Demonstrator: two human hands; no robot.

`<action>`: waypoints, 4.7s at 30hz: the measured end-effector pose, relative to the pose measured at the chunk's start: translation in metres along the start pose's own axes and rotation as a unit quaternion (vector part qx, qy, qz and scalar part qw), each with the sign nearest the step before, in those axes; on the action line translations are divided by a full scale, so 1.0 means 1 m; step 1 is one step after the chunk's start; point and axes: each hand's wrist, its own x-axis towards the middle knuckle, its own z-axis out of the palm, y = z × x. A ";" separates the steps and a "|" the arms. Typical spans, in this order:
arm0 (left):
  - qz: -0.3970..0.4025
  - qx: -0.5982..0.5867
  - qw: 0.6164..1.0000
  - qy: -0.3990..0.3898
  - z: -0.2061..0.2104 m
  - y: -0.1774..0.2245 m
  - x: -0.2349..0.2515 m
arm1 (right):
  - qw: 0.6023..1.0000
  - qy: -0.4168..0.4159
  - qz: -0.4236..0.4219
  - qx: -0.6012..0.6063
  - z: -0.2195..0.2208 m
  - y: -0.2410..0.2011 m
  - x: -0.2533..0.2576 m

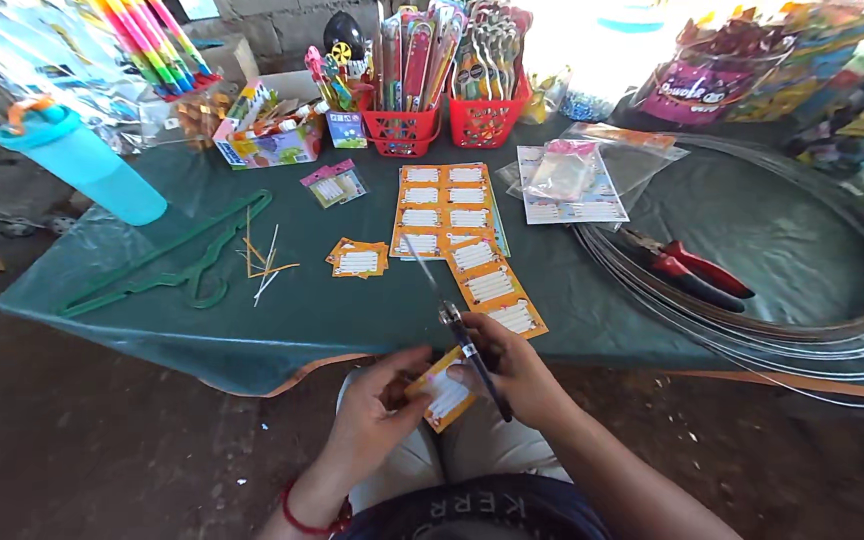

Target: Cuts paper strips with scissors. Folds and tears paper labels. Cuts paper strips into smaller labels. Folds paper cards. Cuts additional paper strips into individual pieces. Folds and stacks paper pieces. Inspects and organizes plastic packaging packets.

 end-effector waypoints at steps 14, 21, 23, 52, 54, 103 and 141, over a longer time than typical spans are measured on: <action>0.026 -0.214 0.945 0.246 0.004 -0.003 0.033 | 0.991 -0.082 0.068 0.086 -0.004 0.052 -0.075; 0.029 -0.214 0.938 0.272 0.016 0.004 0.042 | 0.987 -0.094 0.059 0.112 0.008 0.052 -0.068; 0.037 -0.189 0.942 0.275 0.017 0.003 0.043 | 0.988 -0.095 0.054 0.113 0.011 0.050 -0.064; 0.134 0.009 0.957 0.258 0.025 -0.016 0.042 | 0.991 -0.066 0.053 0.103 0.016 0.046 -0.052; 0.130 0.012 0.958 0.257 0.025 -0.015 0.042 | 0.991 -0.064 0.054 0.103 0.016 0.045 -0.052; 0.131 0.023 0.959 0.251 0.024 -0.016 0.043 | 0.991 -0.040 0.047 0.123 0.021 0.047 -0.054; 0.142 0.055 0.959 0.238 0.020 -0.011 0.043 | 0.990 -0.039 0.054 0.124 0.019 0.045 -0.056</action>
